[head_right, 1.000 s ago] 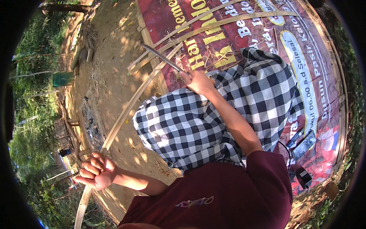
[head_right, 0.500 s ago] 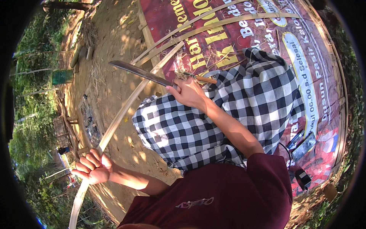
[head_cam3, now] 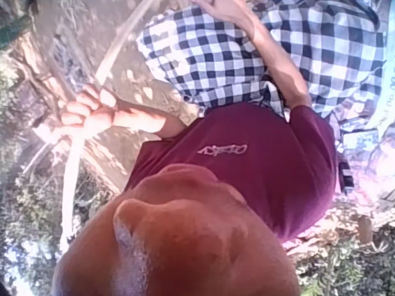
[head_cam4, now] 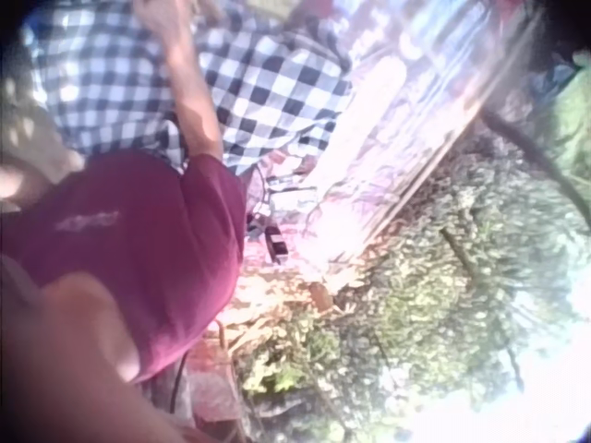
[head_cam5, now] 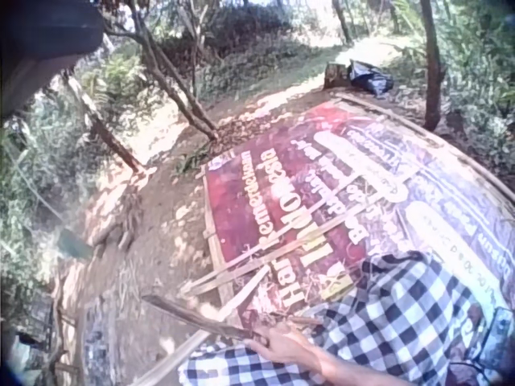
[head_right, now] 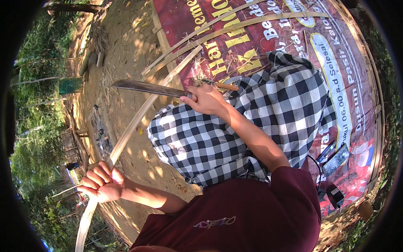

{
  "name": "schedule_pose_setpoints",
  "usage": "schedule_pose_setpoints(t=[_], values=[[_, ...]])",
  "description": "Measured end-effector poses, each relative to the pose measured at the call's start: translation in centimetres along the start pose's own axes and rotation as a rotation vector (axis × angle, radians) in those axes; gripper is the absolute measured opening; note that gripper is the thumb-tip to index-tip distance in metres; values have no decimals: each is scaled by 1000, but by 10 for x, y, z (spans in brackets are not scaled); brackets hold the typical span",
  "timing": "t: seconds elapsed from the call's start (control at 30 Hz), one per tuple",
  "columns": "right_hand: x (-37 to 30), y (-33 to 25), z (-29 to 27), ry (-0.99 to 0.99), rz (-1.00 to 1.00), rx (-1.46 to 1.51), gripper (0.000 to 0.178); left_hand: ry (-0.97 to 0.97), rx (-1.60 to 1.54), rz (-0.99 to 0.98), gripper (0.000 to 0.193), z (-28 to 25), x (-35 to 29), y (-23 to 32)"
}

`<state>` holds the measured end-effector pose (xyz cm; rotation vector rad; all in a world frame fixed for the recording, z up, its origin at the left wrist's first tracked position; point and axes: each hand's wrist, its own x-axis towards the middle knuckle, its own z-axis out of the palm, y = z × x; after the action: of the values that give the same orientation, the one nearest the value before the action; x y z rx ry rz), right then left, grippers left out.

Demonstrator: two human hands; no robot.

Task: The person shaves a thin strip of wood using a machete while holding the wood against a checkered cloth on their lap. They repeatedly draw the blade down the length of the wood to smooth it and refine its thickness.

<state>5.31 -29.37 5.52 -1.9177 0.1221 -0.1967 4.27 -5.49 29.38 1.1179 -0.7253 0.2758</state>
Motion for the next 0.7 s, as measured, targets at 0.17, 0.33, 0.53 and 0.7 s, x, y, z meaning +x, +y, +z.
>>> schedule_pose_setpoints(t=[0.17, 0.33, 0.53, 0.7], values=[[8, 22, 10, 115, 327, 176, 47, 5, -43, -16, 52, -1, 0, -1], [4, 6, 4, 39, 146, 103, 46, 12, -4, 1, 52, 0, 1, -1], [8, 31, 10, 105, 205, 146, 49, 26, 0, 2, 51, 2, 1, -1], [8, 10, -10, 34, 344, 121, 51, 64, 3, 16, 51, -3, -2, -4]])
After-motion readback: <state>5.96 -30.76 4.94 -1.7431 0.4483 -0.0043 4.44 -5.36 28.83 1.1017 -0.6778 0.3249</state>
